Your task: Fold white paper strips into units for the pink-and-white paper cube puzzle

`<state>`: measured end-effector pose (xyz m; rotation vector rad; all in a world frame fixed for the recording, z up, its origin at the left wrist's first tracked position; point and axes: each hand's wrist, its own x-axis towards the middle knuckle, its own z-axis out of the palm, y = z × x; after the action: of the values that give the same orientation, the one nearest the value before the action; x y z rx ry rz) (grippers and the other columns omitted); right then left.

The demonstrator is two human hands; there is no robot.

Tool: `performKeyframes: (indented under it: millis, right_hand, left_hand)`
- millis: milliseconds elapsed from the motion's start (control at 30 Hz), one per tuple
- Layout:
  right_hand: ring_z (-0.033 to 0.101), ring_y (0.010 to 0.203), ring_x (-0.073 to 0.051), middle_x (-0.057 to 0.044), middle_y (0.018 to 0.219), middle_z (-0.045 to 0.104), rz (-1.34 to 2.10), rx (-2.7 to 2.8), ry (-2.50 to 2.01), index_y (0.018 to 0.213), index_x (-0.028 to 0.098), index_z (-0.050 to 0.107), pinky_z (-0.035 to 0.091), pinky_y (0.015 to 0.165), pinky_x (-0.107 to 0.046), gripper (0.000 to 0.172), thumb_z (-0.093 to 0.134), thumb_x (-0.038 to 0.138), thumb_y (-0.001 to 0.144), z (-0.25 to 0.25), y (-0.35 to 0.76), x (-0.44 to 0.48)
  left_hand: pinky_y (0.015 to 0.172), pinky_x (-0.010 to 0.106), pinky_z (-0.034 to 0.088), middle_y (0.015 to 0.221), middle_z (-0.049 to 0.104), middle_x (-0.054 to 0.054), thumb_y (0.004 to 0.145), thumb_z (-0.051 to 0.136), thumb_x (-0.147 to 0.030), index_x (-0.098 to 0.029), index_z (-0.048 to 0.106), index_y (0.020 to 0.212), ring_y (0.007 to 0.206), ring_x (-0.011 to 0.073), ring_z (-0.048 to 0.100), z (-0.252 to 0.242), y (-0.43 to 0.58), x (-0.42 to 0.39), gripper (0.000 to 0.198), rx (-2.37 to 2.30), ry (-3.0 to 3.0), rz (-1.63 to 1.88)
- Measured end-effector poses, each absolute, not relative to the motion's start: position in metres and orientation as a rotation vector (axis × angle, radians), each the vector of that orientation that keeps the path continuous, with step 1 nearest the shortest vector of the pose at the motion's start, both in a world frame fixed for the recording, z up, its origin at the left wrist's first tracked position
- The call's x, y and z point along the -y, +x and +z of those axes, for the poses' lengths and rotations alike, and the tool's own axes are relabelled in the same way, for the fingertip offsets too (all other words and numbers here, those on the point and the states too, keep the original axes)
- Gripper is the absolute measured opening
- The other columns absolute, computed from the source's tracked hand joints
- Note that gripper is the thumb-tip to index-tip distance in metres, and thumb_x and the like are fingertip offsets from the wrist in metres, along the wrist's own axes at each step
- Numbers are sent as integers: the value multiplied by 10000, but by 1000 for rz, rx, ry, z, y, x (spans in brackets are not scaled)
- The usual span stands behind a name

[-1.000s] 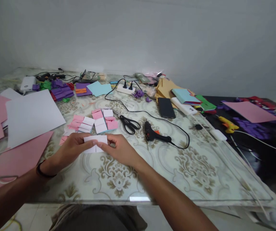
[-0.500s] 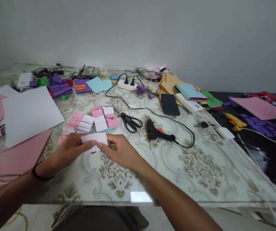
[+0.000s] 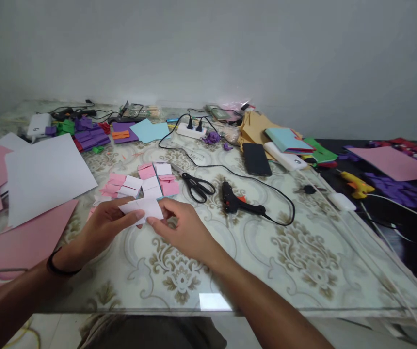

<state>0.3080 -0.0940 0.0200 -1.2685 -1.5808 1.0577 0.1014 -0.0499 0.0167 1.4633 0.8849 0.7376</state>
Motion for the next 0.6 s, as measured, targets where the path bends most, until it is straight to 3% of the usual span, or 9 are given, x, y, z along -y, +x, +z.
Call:
performKeyframes:
  millis: [100,233,300,367,433,600]
  right_hand:
    - [627,756,-181,-25,829,706,1002,1509,-1165,905,218,717,491,708,-301,99,699,316,900,18,309,94]
    - [656,762,-177,-28,858,731,959,1436,-984,896,236,725,507,698,-297,57,715,195,858,16,314,95]
    - [655,775,-181,-28,849,728,866,1476,-953,881,241,728,506,698,-302,110,710,138,848,16,316,95]
    - [663,798,-191,-35,861,737,746,1553,-960,887,246,738,512,722,-321,147,699,108,855,18,317,95]
    - [677,816,-199,-41,875,749,658,1631,-983,876,246,742,524,762,-341,145,696,109,868,20,316,95]
    - [695,881,-191,-49,994,744,940,1514,-1061,1055,245,696,547,777,-312,126,690,243,929,21,311,95]
  left_hand:
    - [730,286,530,859,725,49,868,796,-379,-172,734,974,800,188,679,20,101,50,241,-769,1426,743]
    - [819,330,575,1114,695,83,806,855,-489,-250,653,1301,932,222,698,23,99,52,586,-497,1259,669]
    - [864,370,595,1184,662,94,841,778,-610,-261,630,1346,987,239,687,22,99,53,632,-386,1135,692]
    - [832,364,613,1143,668,84,898,706,-620,-258,636,1314,974,229,680,19,101,53,557,-394,1046,714]
    - [756,317,617,1041,697,58,901,755,-496,-251,625,1281,883,195,688,17,102,52,471,-476,1036,713]
    - [608,232,580,829,735,-7,797,858,-217,-229,527,1305,654,132,674,16,105,51,607,-682,1167,734]
